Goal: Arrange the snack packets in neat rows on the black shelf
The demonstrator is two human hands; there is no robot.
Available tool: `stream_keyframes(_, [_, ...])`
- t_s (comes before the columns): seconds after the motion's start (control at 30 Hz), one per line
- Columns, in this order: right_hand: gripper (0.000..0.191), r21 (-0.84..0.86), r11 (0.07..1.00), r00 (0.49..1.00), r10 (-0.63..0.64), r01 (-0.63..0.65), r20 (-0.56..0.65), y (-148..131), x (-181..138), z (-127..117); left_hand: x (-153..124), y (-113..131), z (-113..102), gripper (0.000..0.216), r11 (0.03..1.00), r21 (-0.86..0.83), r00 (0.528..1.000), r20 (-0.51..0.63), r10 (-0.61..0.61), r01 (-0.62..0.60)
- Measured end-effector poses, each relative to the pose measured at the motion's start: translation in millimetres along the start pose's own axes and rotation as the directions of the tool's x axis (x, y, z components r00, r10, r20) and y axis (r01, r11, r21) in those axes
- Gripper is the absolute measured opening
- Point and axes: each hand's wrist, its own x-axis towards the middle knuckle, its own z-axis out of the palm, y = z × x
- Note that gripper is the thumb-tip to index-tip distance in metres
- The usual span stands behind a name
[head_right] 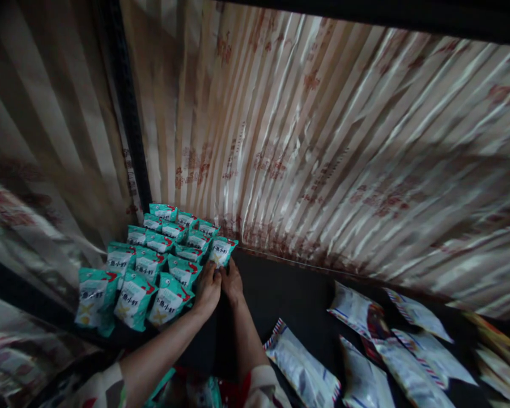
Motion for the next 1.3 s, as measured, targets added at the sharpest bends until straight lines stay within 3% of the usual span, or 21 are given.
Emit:
stream_keyframes(0.17, [0.066, -0.045, 0.998, 0.997, 0.046, -0.049, -0.066, 0, 9, 6, 3, -6, -2, 0.040, 1.000, -0.020, 1.000, 0.006, 0.022, -0.021])
stream_keyframes(0.37, [0.056, 0.005, 0.999, 0.995, -0.042, 0.043, -0.087, 1, 6, 12, 5, -14, 4, 0.041, 0.999, -0.030, 0.999, 0.031, 0.013, -0.012])
stream_keyframes(0.57, [0.060, -0.057, 0.998, 0.997, -0.037, 0.034, -0.068, 3, 8, 16, 6, -12, 7, 0.040, 0.999, -0.024, 0.999, 0.023, -0.025, 0.026])
stream_keyframes(0.73, [0.066, -0.075, 0.995, 0.973, -0.078, 0.063, -0.215, 4, -7, 15, -10, -4, -6, 0.042, 1.000, -0.009, 0.997, 0.074, 0.002, -0.002])
stream_keyframes(0.9, [0.058, -0.014, 1.000, 0.962, -0.011, 0.008, -0.272, 1, -63, 10, -58, -10, -26, 0.040, 0.992, -0.034, 0.981, 0.148, 0.124, -0.120])
stream_keyframes(1.1, [0.045, 0.141, 0.990, 0.970, 0.031, 0.004, -0.243, -8, -173, 13, -148, -45, -69, 0.040, 0.948, -0.198, 0.916, 0.268, 0.298, -0.250])
stream_keyframes(1.2, [0.039, 0.190, 0.981, 0.983, 0.069, -0.036, -0.168, 0, -229, 21, -187, -68, -91, 0.038, 0.947, -0.222, 0.889, 0.345, 0.300, -0.233])
stream_keyframes(1.3, [0.034, 0.041, 0.995, 0.990, 0.091, -0.087, -0.109, 22, -266, 30, -210, -92, -100, 0.034, 0.973, -0.159, 0.869, 0.443, 0.223, -0.169])
